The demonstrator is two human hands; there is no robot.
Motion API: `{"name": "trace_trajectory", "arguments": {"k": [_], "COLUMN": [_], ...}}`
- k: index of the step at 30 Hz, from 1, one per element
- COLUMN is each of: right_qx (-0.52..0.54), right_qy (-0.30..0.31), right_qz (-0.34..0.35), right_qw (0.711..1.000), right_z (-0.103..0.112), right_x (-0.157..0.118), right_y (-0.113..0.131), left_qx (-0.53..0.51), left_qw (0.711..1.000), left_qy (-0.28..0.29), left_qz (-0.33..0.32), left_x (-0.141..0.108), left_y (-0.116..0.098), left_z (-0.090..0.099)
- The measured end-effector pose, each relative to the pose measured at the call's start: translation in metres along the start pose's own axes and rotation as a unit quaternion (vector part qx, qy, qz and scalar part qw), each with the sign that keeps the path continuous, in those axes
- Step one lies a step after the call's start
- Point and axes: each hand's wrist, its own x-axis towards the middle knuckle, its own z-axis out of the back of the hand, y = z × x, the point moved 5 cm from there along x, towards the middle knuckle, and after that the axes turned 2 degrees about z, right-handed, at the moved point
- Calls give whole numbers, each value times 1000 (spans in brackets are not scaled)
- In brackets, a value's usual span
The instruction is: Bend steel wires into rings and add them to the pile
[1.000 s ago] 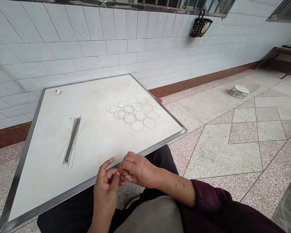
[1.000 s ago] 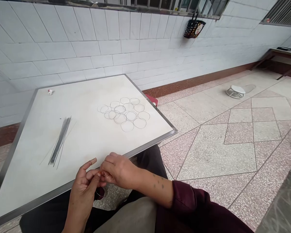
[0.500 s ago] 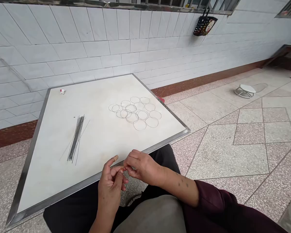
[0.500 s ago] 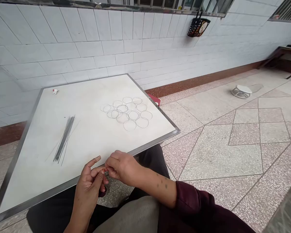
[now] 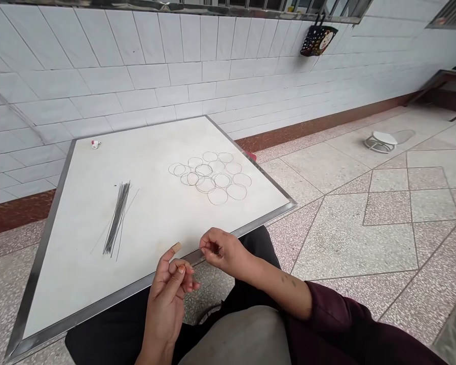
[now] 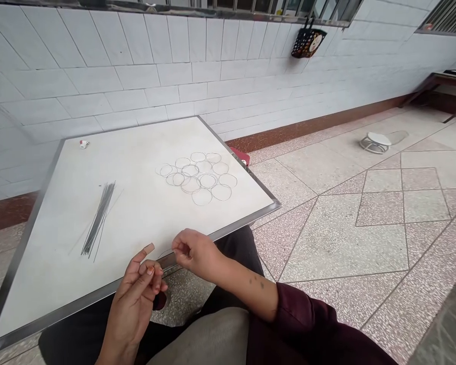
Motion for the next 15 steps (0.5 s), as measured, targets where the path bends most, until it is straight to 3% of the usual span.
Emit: {"name": "trace_trajectory", "arguments": {"k": [6, 10, 15], "right_qx": [28, 69, 64], "right_qy": [-26, -49, -90], "right_qz": [-49, -93, -155], "right_qw": [998, 992, 982], "right_z": [-2, -1, 17], "right_x": [-1, 0, 8], "right_y": [-6, -15, -39], "left_qx": [-44, -73, -62], "left_qw": [999, 997, 998], "left_qy": [-27, -9, -18], "left_qz": [-3, 2, 21], "left_x": [7, 10, 16], "left_y": [10, 10, 12], "left_z": [4, 3, 18]}}
